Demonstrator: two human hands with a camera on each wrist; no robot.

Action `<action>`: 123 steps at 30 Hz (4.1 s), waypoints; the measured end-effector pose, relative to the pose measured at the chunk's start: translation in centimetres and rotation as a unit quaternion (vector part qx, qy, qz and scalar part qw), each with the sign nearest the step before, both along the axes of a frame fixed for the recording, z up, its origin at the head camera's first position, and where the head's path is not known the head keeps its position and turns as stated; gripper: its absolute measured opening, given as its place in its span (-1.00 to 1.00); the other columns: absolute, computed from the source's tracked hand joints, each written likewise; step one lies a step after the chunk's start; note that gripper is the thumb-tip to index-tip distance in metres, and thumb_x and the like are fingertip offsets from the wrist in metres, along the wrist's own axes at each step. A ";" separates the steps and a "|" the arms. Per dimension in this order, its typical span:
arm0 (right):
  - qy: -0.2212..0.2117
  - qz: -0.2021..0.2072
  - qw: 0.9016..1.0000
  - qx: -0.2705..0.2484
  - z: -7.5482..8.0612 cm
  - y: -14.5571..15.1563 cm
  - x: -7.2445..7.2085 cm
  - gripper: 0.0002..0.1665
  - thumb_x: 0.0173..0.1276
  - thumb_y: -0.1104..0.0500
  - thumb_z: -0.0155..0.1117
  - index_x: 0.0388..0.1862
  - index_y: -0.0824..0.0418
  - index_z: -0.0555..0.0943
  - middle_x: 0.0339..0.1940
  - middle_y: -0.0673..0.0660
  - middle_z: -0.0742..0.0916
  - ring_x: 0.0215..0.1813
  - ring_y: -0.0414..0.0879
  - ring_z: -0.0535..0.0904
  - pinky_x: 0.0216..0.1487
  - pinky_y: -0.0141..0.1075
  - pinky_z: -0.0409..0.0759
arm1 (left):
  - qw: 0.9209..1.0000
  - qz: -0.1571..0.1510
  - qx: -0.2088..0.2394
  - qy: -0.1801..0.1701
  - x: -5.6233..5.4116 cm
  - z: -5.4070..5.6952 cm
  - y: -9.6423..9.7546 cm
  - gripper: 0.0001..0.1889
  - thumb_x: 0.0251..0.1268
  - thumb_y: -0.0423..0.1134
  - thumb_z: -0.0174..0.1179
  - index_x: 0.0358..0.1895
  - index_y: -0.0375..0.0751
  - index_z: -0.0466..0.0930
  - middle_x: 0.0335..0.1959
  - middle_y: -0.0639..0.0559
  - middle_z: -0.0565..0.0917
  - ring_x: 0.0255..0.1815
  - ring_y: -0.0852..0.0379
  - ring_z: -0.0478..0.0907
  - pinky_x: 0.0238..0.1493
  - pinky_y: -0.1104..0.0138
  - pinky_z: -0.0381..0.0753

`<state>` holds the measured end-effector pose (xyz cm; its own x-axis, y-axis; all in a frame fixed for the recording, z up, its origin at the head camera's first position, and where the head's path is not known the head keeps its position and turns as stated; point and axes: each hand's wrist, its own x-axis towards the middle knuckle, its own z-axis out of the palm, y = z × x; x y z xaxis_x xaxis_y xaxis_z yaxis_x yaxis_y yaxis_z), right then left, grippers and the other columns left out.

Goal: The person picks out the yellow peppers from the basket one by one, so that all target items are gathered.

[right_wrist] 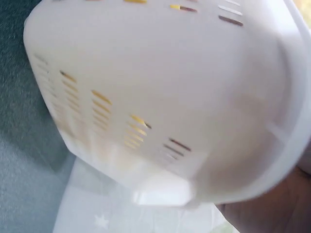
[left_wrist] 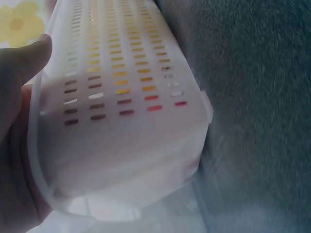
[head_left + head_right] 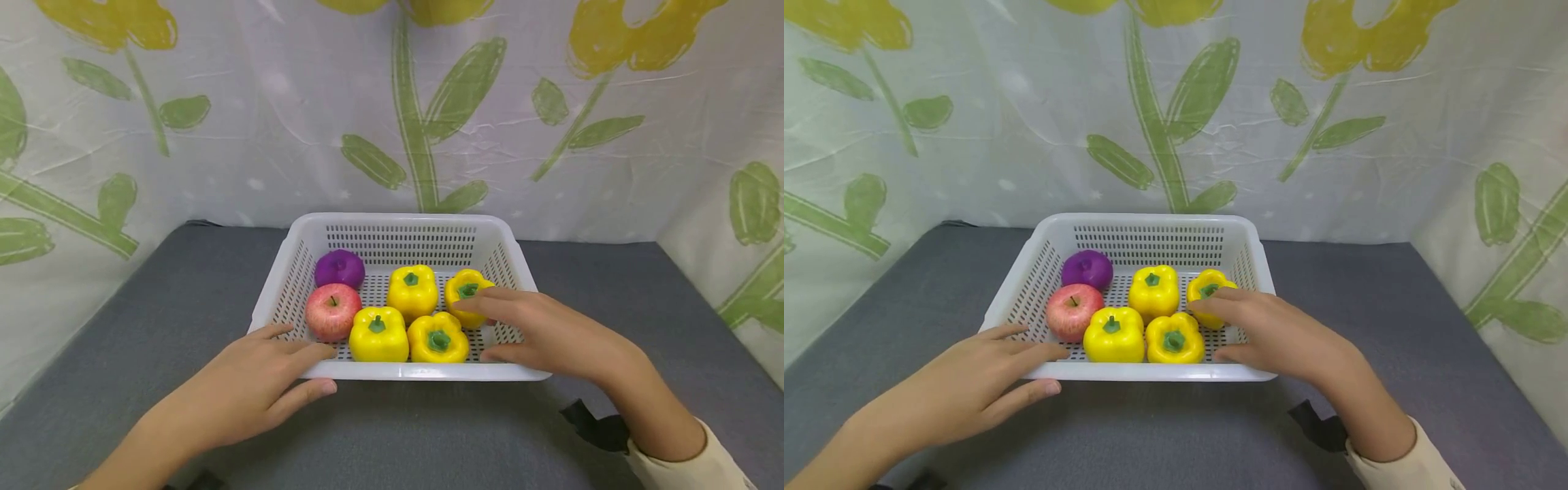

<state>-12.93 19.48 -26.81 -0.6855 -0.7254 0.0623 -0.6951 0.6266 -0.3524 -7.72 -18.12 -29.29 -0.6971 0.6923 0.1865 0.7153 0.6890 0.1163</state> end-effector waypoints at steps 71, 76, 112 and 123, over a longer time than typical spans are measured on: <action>-0.015 0.027 0.999 0.024 -2.2 -3.2 -2.5 -0.25 0.02 0.12 0.64 0.21 0.14 0.53 -0.07 -0.13 0.62 -0.17 -0.18 0.53 -0.07 -0.23 0.52 | 0.998 -0.016 0.034 0.049 -0.7 -1.0 1.1 -0.75 0.44 0.20 0.11 -0.28 0.18 0.45 -0.53 0.42 0.33 -0.53 0.39 0.31 -0.49 0.41 0.31; -0.010 0.022 0.999 0.027 -1.9 -3.1 -2.4 -0.18 0.00 0.01 0.66 0.24 0.12 0.52 0.01 -0.13 0.64 -0.06 -0.21 0.54 0.07 -0.19 0.52 | 0.998 -0.017 0.035 0.054 -0.7 -1.0 1.1 -0.72 0.45 0.21 0.11 -0.31 0.16 0.42 -0.56 0.41 0.27 -0.56 0.39 0.26 -0.52 0.42 0.26; -0.037 -0.023 0.998 -0.034 1.2 0.0 -1.5 -0.09 -0.07 0.02 0.72 0.28 0.05 0.47 0.18 -0.10 0.60 -0.01 -0.21 0.54 0.05 -0.10 0.57 | 0.994 -0.027 0.039 0.097 -1.0 -1.3 1.2 -0.68 0.45 0.23 0.08 -0.33 0.12 0.42 -0.57 0.38 0.28 -0.57 0.35 0.27 -0.53 0.39 0.27; -0.024 -0.030 0.998 -0.039 2.0 0.6 -1.1 -0.07 -0.10 -0.02 0.74 0.26 0.10 0.49 0.13 -0.08 0.62 -0.04 -0.22 0.55 0.03 -0.12 0.58 | 0.995 -0.020 0.030 0.094 -0.9 -1.4 1.2 -0.69 0.45 0.23 0.09 -0.30 0.12 0.44 -0.57 0.37 0.29 -0.57 0.35 0.26 -0.54 0.40 0.27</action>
<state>-14.08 20.10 -24.78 -0.7310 -0.6771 0.0843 -0.6387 0.6356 -0.4337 -8.59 -16.88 -30.65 -0.6178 0.7029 0.3526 0.7555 0.6550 0.0180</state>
